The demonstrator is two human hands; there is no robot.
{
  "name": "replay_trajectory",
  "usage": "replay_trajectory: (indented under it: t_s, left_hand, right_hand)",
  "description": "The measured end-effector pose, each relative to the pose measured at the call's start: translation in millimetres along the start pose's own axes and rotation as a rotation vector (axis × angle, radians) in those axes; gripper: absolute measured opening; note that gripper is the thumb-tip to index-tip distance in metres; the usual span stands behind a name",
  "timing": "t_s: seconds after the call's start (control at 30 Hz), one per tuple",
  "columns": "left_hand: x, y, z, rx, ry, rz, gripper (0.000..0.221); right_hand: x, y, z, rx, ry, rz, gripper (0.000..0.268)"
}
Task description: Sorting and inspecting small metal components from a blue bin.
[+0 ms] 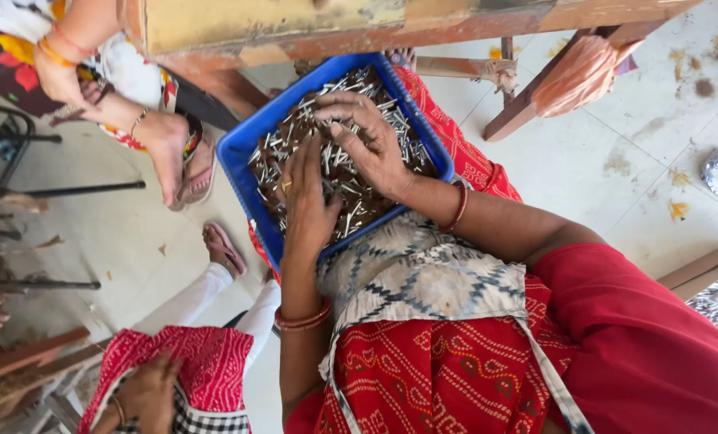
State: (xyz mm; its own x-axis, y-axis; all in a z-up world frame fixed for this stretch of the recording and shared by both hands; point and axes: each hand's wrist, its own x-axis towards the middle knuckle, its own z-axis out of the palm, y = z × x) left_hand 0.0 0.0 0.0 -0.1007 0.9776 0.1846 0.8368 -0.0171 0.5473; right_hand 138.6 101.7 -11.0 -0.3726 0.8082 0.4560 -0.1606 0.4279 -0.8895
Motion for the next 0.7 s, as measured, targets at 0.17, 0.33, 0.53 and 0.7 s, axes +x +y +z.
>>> replay_trajectory:
  t_s: [0.17,0.33,0.53,0.7]
  left_hand:
    - [33.1,17.9,-43.3,0.19,-0.078,0.217,0.092]
    - [121.3,34.4,-40.7,0.173,-0.008,0.316,0.087]
    - [236.9,28.9,-2.4,0.287,0.012,0.465,0.105]
    - [283.5,20.4,0.1,0.341,-0.086,0.282,0.113]
  right_hand:
    - [-1.3,19.5,-6.2,0.249,0.205,0.106,0.024]
    - [-2.6,22.7,-9.1,0.37,0.278,0.173,0.025]
    - [-9.7,23.1,-10.4,0.358,0.185,0.183,0.023]
    - [-8.2,18.9,-21.3,0.286,0.095,0.214,0.022]
